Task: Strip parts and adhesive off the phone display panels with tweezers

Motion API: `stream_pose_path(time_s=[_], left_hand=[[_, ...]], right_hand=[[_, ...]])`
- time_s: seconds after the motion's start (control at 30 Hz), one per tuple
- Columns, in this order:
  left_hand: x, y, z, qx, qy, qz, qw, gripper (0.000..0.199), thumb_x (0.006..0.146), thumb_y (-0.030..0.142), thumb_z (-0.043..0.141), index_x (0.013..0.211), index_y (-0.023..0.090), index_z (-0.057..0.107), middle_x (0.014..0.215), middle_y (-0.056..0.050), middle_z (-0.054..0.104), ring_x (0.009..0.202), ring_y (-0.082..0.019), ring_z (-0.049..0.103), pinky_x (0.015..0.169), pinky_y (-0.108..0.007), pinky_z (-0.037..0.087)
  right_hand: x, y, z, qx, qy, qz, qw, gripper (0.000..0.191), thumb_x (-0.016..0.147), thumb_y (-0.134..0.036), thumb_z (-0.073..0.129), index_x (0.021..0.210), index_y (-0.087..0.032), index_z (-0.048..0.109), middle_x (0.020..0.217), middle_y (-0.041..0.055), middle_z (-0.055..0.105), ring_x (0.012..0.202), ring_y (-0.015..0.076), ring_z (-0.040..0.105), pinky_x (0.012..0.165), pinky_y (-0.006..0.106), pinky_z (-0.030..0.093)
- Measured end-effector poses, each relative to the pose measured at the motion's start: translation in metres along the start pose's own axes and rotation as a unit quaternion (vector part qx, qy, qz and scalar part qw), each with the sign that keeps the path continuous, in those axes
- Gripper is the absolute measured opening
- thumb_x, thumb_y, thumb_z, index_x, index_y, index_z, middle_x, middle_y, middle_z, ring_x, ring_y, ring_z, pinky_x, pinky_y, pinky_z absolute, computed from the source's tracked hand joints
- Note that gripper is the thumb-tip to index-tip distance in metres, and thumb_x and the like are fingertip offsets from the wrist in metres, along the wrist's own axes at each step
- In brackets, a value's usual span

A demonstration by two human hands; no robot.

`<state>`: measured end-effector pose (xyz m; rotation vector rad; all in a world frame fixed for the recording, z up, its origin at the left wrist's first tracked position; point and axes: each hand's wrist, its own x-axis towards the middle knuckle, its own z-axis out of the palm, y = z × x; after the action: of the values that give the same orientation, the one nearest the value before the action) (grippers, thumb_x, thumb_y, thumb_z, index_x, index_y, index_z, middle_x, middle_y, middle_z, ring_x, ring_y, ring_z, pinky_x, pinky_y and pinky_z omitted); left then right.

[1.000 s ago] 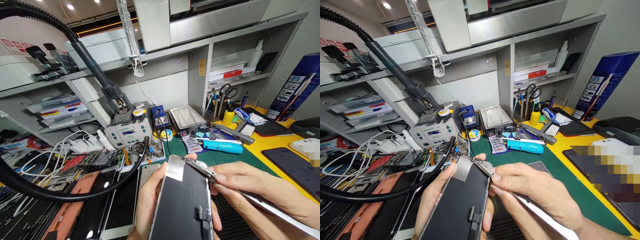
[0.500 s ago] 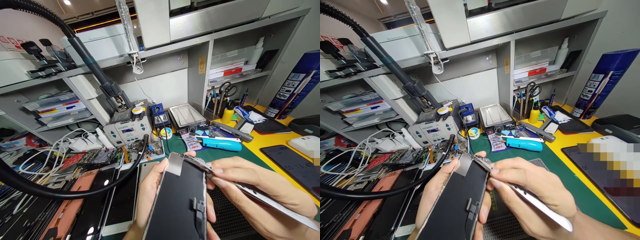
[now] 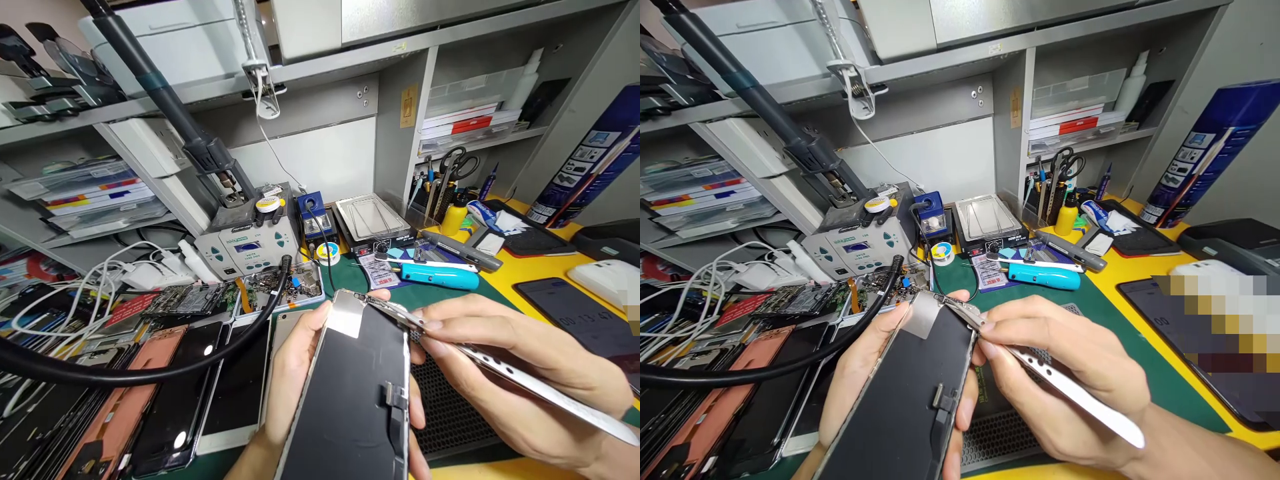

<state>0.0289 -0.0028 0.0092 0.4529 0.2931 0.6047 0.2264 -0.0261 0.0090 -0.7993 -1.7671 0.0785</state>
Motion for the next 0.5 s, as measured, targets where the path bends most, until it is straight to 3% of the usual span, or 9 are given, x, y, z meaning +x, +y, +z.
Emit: stream_pose_path(time_s=[0.13,0.23,0.33,0.5], left_hand=[[-0.0004,-0.0002,-0.0024,0.029,-0.038,-0.044,0.998,0.066,0.093,0.067,0.024,0.102,0.023,0.071,0.075,-0.007,0.071,0.057,-0.024,0.07,0.057,-0.028,0.046],[0.0001,0.0006,-0.0031,0.05,-0.035,-0.05,0.997,0.075,0.091,0.069,0.017,0.091,0.018,0.071,0.072,-0.009,0.07,0.055,-0.024,0.07,0.055,-0.028,0.046],[0.0002,-0.0003,-0.0068,0.042,-0.037,-0.063,0.996,0.083,0.088,0.074,0.014,0.095,0.015,0.072,0.072,-0.011,0.071,0.055,-0.024,0.071,0.051,-0.026,0.046],[-0.0021,-0.002,-0.0098,0.017,-0.027,-0.085,0.996,0.082,0.086,0.075,0.026,0.103,0.01,0.073,0.077,-0.01,0.073,0.06,-0.023,0.074,0.053,-0.026,0.051]], right_hand=[[0.0021,-0.0008,-0.0031,0.007,-0.017,-0.008,1.0,0.036,0.077,0.002,0.068,0.101,-0.024,0.071,0.087,0.0012,0.08,0.075,0.0144,0.077,0.07,0.017,0.063],[0.0033,0.0003,-0.0045,0.025,-0.039,-0.019,0.999,0.038,0.077,0.003,0.065,0.104,-0.023,0.07,0.092,0.0025,0.08,0.083,0.0144,0.077,0.073,0.017,0.063],[0.0044,0.0015,-0.0052,0.031,-0.056,-0.027,0.998,0.037,0.079,0.003,0.064,0.107,-0.021,0.07,0.093,0.0037,0.08,0.085,0.014,0.077,0.071,0.016,0.064],[0.0068,0.0042,-0.0059,0.031,-0.075,-0.041,0.996,0.039,0.081,0.003,0.062,0.111,-0.02,0.07,0.096,0.0047,0.081,0.086,0.0149,0.078,0.074,0.017,0.064]])
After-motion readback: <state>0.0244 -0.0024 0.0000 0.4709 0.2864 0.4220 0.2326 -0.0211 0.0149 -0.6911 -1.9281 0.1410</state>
